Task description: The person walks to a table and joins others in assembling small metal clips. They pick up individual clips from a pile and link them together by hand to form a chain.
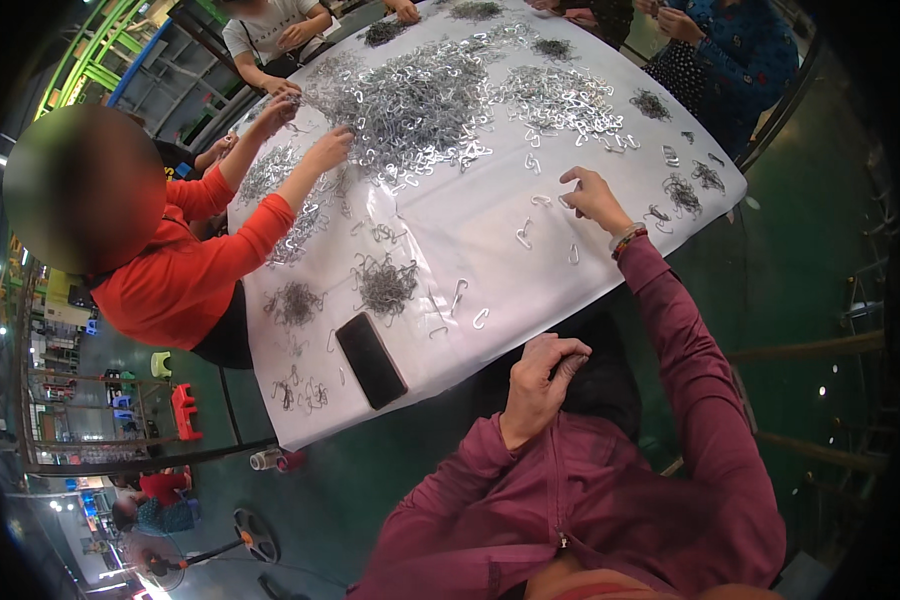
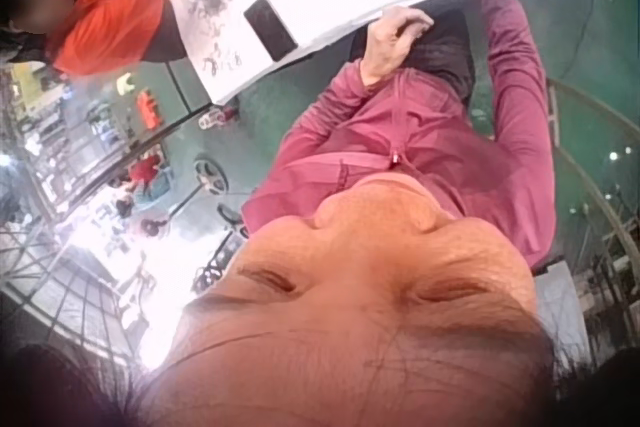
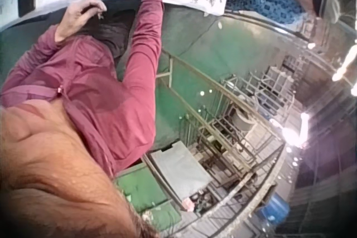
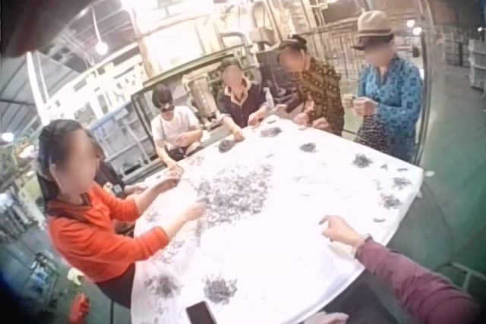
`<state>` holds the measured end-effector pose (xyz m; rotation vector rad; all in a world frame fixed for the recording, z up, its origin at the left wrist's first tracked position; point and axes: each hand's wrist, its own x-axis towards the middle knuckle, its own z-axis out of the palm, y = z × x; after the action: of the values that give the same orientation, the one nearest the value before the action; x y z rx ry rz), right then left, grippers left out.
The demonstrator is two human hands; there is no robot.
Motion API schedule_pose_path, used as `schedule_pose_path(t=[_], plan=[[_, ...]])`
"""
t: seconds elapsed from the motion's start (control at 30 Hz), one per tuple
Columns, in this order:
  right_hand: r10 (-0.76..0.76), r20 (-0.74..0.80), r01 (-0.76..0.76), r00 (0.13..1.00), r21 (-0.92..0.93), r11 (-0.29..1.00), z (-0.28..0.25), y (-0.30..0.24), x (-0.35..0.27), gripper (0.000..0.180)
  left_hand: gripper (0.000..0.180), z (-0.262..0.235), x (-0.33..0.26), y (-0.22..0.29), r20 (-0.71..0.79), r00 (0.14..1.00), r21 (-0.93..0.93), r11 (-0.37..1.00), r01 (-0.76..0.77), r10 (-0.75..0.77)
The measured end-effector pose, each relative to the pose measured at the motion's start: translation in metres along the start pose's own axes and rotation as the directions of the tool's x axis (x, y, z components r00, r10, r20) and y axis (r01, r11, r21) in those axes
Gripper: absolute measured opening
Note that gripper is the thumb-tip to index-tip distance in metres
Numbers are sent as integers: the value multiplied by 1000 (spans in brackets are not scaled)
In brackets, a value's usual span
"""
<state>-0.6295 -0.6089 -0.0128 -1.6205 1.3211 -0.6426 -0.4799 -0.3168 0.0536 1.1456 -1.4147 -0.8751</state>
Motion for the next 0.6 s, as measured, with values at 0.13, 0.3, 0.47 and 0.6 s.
schedule_pose_path(t=[0.13,0.3,0.47,0.6], plan=[[185,120,-219,975,634,741,-6,7,-10,28,10,1,0,0,18,998,31,998,-56,55],[70,19,-63,997,715,696,8,5,-53,22,11,5,3,0,34,988,16,989,-149,148],[-37,-56,65,998,648,759,9,-29,-147,14,14,4,5,-4,16,994,16,994,-108,108],[-140,-100,172,985,591,788,-1,-60,-229,12,14,3,7,-8,-9,999,6,999,-42,42]])
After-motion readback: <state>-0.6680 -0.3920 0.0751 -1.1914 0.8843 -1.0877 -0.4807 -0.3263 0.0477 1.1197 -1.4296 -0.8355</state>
